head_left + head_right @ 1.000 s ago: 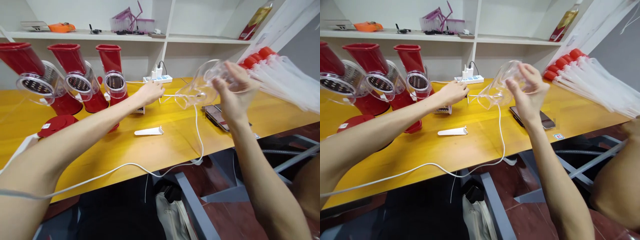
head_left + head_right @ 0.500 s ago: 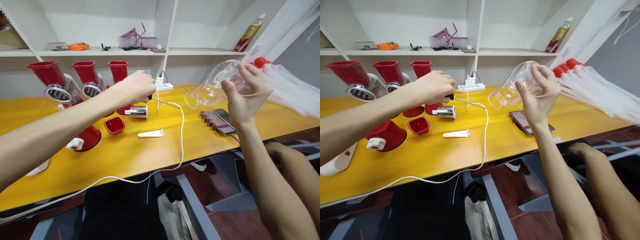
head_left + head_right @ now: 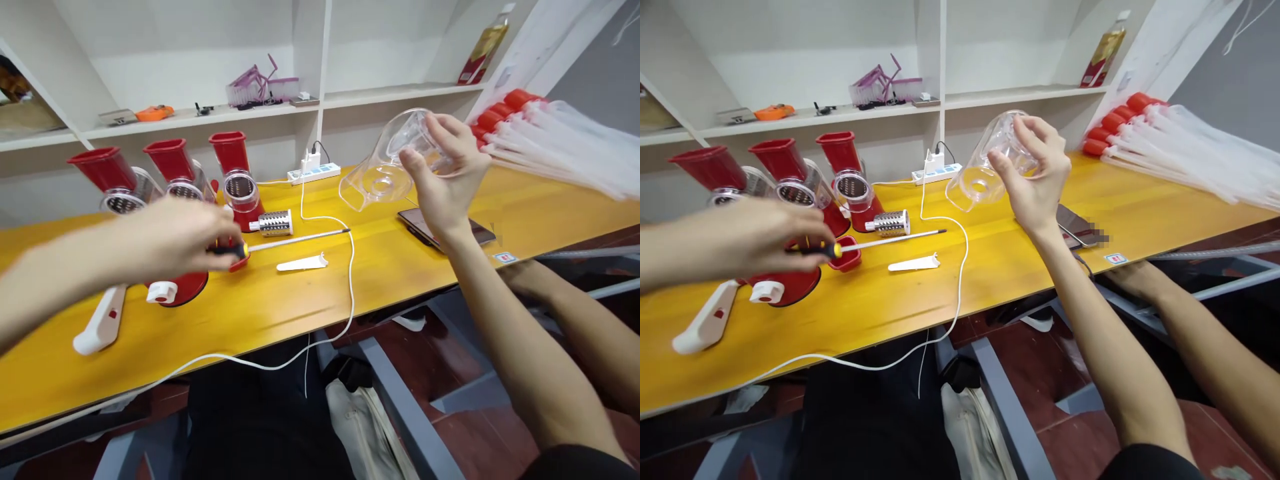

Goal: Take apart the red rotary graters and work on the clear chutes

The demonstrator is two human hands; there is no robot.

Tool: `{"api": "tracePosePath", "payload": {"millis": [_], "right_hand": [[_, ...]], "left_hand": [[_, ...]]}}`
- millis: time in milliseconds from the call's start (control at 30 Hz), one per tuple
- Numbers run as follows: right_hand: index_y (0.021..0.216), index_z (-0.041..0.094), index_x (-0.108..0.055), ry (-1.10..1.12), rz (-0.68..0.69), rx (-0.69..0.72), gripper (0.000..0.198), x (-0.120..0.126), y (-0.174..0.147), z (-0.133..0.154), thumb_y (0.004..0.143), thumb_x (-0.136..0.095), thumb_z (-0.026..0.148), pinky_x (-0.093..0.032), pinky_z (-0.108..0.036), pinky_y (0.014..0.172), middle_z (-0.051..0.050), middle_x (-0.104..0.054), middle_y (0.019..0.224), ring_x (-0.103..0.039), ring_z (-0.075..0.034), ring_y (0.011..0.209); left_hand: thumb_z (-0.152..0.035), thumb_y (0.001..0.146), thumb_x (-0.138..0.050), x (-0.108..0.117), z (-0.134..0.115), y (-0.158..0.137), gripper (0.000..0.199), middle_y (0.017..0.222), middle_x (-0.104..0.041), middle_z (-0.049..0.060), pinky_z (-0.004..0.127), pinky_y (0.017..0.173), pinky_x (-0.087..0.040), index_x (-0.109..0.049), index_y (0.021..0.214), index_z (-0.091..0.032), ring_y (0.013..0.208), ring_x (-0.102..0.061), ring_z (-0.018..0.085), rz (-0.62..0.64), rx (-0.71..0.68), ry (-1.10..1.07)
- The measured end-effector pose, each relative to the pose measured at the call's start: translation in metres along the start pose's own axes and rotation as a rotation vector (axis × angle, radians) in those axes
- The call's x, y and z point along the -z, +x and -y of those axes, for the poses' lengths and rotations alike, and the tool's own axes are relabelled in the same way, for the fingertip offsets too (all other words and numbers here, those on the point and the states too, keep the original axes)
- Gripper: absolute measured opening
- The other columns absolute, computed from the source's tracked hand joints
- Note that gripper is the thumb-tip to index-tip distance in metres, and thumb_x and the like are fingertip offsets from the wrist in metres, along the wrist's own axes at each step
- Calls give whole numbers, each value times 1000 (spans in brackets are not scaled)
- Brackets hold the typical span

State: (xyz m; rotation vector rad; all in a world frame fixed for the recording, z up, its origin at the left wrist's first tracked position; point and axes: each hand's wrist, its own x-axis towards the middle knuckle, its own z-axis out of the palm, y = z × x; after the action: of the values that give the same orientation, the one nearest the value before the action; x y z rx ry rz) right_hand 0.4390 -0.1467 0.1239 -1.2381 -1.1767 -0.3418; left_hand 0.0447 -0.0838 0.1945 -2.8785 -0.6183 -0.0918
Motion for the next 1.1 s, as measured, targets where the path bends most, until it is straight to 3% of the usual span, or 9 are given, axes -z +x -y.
{"api": "tracePosePath", "payload": {"millis": [67,133,267,400,533,767,967,1100], "right_hand": [[130,20,-70,39,9,6,81,-5,-6,4,72,-68,77,-43,-36,131,-3,-54,138,-55,-8,134],[129,19,-70,61,29,21,79,-11,-11,9,74,-68,76,-43,-38,131,-4,-55,138,-55,-9,134],[128,18,-70,83,64,57,73,-22,-21,20,77,-69,70,-44,-40,130,-4,-55,137,-56,-8,132],[129,19,-69,72,105,54,72,-28,-30,24,77,-69,69,-47,-42,127,-5,-56,136,-56,-9,131],[129,22,-69,7,174,48,76,-32,-31,15,76,-66,77,-46,-45,127,-5,-54,138,-54,-12,134],[125,24,-72,70,477,-59,81,-52,-21,-3,68,-69,81,-44,-46,129,-4,-56,137,-55,-12,132],[130,25,-70,81,707,-28,81,-88,-28,-17,70,-67,80,-39,-47,132,-4,-53,141,-52,-13,135],[134,25,-68,40,790,3,79,-95,-17,-26,73,-68,75,-37,-43,136,-4,-49,145,-51,-11,139]], "left_hand": [[-39,95,-60,-30,-5,-33,24,89,-72,3,26,64,-46,-74,99,-20,70,-67,16,191,-16,-78],[-33,98,-55,-61,-12,-62,22,88,-70,5,28,63,-45,-72,97,-20,77,-70,20,219,43,-83],[-30,100,-50,-105,-24,-97,23,88,-68,7,32,69,-48,-71,95,-20,76,-68,22,187,92,-25],[-27,100,-49,-126,-19,-110,23,94,-69,9,35,75,-50,-71,99,-20,82,-69,25,130,100,24],[-30,100,-50,-137,-9,-113,25,97,-70,10,37,77,-53,-72,103,-19,85,-70,27,102,132,82],[-26,101,-46,-137,-7,-110,29,108,-70,16,45,83,-58,-70,113,-16,97,-71,32,134,162,177],[-30,106,-40,-136,-22,-106,33,122,-65,17,43,83,-59,-62,123,-13,104,-68,30,-110,147,115],[-31,107,-39,-133,-40,-74,34,120,-64,16,40,87,-59,-59,127,-12,104,-67,27,-200,106,-18]]}}
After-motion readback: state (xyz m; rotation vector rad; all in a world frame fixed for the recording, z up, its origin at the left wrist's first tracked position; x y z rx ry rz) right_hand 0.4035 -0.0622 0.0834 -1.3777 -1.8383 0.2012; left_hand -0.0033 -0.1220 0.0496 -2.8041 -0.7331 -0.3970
